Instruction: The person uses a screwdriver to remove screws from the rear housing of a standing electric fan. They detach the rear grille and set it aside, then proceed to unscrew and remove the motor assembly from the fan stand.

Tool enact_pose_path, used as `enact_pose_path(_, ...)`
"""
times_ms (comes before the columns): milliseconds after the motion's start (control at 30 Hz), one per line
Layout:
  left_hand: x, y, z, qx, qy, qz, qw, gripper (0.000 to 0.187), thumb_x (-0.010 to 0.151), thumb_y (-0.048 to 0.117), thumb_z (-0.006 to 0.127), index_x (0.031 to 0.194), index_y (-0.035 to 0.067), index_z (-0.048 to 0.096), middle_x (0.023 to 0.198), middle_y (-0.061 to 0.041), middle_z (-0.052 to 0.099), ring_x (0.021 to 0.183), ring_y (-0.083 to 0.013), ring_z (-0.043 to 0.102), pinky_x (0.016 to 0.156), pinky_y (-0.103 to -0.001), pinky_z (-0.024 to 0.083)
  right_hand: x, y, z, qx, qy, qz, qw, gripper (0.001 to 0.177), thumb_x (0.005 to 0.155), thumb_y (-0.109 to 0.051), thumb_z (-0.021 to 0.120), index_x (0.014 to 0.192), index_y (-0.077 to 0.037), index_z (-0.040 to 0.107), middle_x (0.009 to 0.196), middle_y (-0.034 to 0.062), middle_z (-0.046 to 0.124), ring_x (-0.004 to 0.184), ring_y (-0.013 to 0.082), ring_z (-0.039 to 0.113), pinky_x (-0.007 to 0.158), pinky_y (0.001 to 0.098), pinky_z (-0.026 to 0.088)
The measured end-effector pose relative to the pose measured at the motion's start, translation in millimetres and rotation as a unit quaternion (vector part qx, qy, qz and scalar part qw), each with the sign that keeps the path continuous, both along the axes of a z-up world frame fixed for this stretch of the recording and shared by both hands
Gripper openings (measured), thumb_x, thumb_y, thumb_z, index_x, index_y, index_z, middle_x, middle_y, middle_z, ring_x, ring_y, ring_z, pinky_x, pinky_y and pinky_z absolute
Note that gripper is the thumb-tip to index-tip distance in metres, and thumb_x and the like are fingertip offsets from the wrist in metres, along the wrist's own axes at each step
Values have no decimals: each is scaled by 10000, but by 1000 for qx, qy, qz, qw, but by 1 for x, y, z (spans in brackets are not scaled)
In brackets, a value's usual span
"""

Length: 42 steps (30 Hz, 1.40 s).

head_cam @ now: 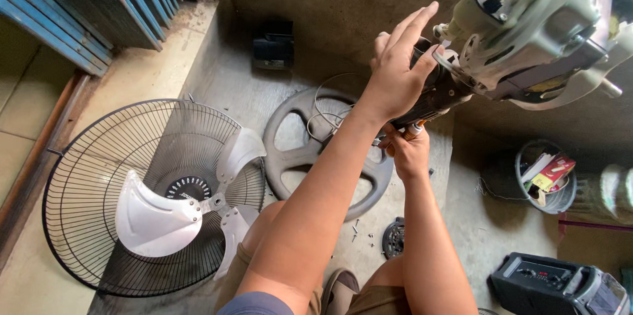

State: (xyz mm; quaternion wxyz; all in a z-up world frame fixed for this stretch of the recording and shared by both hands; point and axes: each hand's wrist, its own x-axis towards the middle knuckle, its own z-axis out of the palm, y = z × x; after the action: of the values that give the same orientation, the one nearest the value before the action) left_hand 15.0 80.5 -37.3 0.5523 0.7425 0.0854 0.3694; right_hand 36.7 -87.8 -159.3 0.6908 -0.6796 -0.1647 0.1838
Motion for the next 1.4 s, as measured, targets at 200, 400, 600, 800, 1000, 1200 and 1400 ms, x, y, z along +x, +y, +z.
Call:
enact_pose_path(200, 21, -4, -4, -12, 7, -3, 1000, 780, 966, 594, 613, 1593, 180, 402, 1386, -43, 694, 1412, -319, 412, 1173, -578, 234, 0, 1, -2, 6, 0, -11, 1000, 129, 957, -32, 716, 1014, -63, 605, 797, 38, 673, 594, 115, 620, 463, 252, 379)
enact_pose_path(400, 40, -18, -7, -69, 22, 87, 994, 432, 948, 431, 696, 1338, 246, 704, 1194, -17, 759, 1266, -226, 633, 1134, -499, 428, -1, 2, 0, 91, 39, 27, 995, 99, 1002, -4, 652, 1051, -72, 600, 827, 17, 662, 596, 69, 534, 498, 242, 386)
enact_pose_path(600, 25, -1, 0, -146, -198, 89, 965, 590, 882, 106, 842, 1398, 196, 570, 1207, 18, 723, 1031, -112, 719, 861, -250, 559, -7, 4, 10, 17, 9, 4, 1000, 97, 988, -16, 656, 1045, -74, 604, 850, 33, 696, 618, 96, 627, 474, 234, 374)
enact_pose_path(800, 13, 8, 14, -86, -245, 137, 956, 631, 922, 93, 852, 1431, 222, 503, 1284, 56, 688, 1153, -83, 696, 889, -221, 557, -10, 8, 19, 16, 14, 7, 1000, 77, 981, -38, 675, 1043, -69, 642, 827, 27, 690, 617, 89, 624, 461, 224, 356)
enact_pose_path(1000, 15, 9, 11, -102, -255, 121, 954, 587, 931, 95, 832, 1413, 176, 506, 1286, 34, 689, 1091, -71, 721, 861, -217, 585, -10, 8, 17, 16, 6, 8, 1000, 106, 998, -64, 711, 1066, -52, 631, 857, 36, 702, 646, 107, 648, 487, 234, 392)
enact_pose_path(1200, 17, 11, 11, -120, -269, 87, 952, 317, 998, 44, 735, 1272, 136, 604, 1287, -19, 703, 1052, -84, 757, 847, -206, 647, -12, 11, 24, 19, 21, 3, 1000, 304, 940, -62, 738, 1220, -76, 622, 880, 24, 694, 609, 103, 627, 463, 231, 370)
enact_pose_path(1400, 12, 11, 15, -120, -168, 88, 975, 243, 1021, 240, 686, 1212, 90, 675, 1032, -26, 784, 796, -85, 757, 654, -215, 606, -13, 12, 27, 17, 17, 3, 1000, 275, 941, -62, 746, 1186, -72, 621, 883, 25, 700, 618, 104, 625, 470, 239, 378)
